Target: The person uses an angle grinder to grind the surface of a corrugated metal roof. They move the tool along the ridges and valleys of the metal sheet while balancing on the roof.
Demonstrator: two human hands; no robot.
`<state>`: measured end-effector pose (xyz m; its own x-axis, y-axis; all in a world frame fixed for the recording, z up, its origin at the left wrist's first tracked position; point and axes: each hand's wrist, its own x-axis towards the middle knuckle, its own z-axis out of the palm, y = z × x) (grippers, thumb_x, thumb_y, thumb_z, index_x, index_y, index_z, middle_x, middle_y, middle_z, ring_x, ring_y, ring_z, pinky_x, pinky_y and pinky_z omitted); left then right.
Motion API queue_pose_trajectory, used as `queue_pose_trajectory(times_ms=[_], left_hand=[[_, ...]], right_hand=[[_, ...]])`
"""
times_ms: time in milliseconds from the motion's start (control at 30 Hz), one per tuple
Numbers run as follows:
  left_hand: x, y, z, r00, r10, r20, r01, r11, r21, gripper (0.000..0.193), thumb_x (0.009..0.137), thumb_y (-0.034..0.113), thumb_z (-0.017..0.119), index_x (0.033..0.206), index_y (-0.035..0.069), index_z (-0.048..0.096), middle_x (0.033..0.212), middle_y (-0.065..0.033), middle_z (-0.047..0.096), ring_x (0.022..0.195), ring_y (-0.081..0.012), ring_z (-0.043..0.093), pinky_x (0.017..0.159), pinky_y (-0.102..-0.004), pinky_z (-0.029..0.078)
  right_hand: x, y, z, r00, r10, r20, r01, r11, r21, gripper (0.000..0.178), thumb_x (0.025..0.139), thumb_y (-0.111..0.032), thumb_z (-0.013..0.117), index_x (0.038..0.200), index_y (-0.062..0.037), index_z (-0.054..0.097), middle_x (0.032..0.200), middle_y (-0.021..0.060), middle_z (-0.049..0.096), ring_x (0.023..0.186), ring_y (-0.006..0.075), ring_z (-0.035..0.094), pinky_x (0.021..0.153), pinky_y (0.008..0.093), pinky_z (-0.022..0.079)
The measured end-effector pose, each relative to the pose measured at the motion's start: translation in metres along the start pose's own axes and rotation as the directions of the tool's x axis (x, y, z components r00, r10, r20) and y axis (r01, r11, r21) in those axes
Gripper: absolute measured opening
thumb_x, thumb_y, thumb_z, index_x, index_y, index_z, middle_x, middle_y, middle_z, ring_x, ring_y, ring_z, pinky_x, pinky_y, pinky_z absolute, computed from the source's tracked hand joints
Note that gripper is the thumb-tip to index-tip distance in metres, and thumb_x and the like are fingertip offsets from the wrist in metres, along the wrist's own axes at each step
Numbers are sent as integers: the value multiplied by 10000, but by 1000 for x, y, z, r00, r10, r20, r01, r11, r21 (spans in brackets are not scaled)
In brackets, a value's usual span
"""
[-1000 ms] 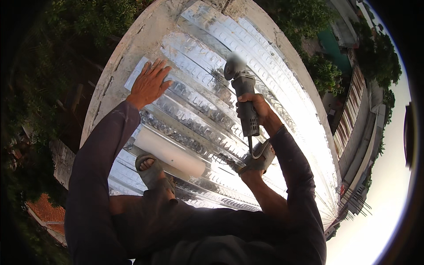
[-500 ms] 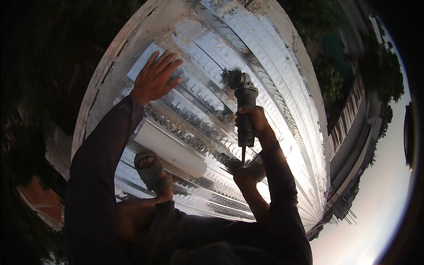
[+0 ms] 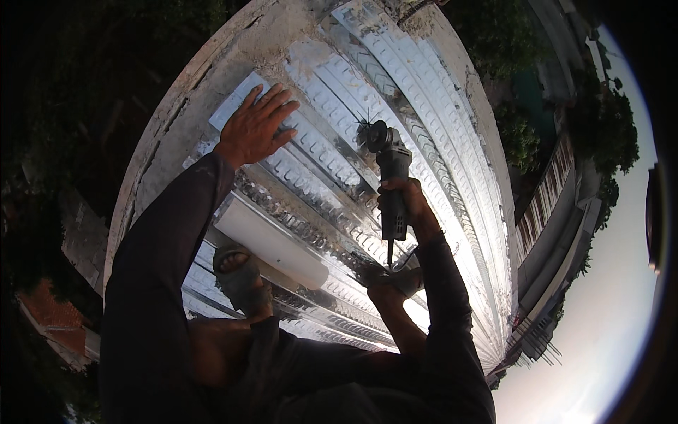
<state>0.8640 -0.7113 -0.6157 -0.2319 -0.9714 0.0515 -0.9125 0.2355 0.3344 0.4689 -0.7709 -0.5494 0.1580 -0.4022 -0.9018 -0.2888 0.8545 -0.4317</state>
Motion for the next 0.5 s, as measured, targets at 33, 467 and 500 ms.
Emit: queue_pose_trajectory(times_ms=[33,467,500], left_hand=[[0,-1,1,1000,5,-10,-5,1000,0,551,1062,509,503,1476,147,530,1570,-120,461,1529,-279,327,1291,-496,211],[0,0,3,1000,4,19,-5,999,50,568,1075,532,454,1501,160,504,1590,-106,440,1537,-265,312,1299,-492,199],[0,0,2,1000,3,22,-4,998,55,571,1075,535,450,1503,161,501,1592,-106,437,1538,-263,310,1300,-491,197]], right_hand=[[0,0,0,1000,-3,-13,3,1000,5,293,801,-200,740,948,39,657,767,125,664,632,240,674,605,379,579],[-3,-3,1,998,-39,-44,35,996,-78,335,789,-202,756,976,62,668,782,149,680,640,251,683,603,380,579],[-3,-3,1,998,-31,-47,28,997,-67,324,784,-179,756,980,63,665,791,149,676,647,259,683,606,389,578]])
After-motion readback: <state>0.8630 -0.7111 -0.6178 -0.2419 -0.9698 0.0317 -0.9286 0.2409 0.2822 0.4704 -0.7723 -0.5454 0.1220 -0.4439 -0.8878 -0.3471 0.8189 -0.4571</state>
